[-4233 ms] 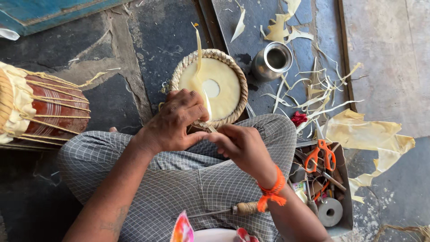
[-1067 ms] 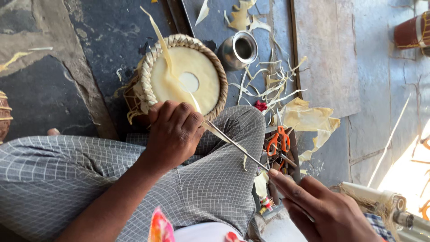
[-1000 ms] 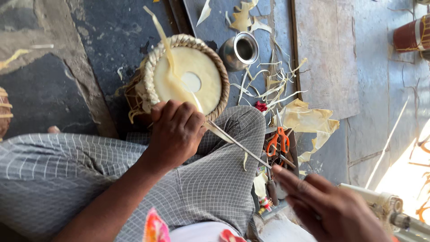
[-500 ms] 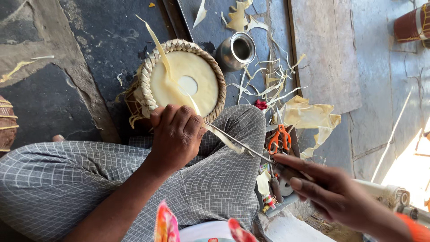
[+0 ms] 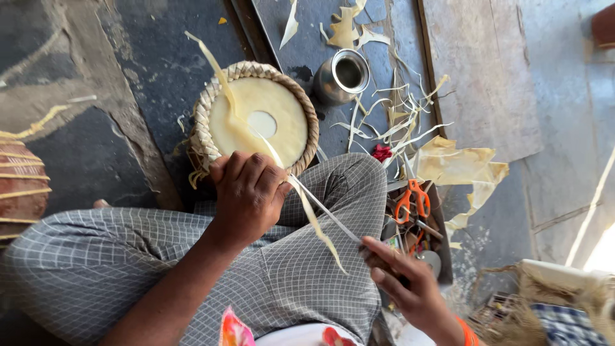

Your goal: The person sits on the floor and uses a metal awl to puncture holes in the skin of a small drum. They then thread a long strip of light-colored material through the holes to secure the drumhead, pulling it tight and adjusting the tension.

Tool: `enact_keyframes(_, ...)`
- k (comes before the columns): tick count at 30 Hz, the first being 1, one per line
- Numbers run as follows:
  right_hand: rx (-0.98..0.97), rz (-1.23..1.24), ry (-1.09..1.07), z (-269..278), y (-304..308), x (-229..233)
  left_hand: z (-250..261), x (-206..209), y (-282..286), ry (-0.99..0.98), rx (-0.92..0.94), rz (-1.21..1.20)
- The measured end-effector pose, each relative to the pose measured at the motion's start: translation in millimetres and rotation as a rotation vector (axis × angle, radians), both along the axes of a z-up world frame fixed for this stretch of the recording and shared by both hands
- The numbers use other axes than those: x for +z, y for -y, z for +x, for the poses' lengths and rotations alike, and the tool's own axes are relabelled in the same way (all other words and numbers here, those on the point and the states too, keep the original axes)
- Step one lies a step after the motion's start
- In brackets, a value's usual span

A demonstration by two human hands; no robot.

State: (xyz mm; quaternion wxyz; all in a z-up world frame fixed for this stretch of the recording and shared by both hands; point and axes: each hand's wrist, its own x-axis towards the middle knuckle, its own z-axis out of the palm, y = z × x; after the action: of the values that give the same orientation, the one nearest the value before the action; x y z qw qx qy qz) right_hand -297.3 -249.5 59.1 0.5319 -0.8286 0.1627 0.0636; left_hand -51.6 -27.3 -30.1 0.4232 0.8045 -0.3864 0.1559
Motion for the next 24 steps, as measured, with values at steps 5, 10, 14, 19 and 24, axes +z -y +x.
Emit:
enact_keyframes(5,-0.237,0.393,-0.271,7,-7,-23,3,0,-5,0.018,-0.026,0.014)
enact_keyframes(10,-0.210,0.944,-0.057,5,-34,-33,6,2,-4,0.006,0.004,0.047)
enact_keyframes(14,-0.179,0.307,-0.119,-3,-40,-71,6,3,-6,0.046,-0.035,0.026)
enact_keyframes(19,-0.216,1.103,-0.140,-1,-40,-106,12,4,-13,0.062,-0.082,0.015)
enact_keyframes(24,-0.228,1.291,-0.109,2,-46,-121,23,2,-22,0.109,-0.002,0.013)
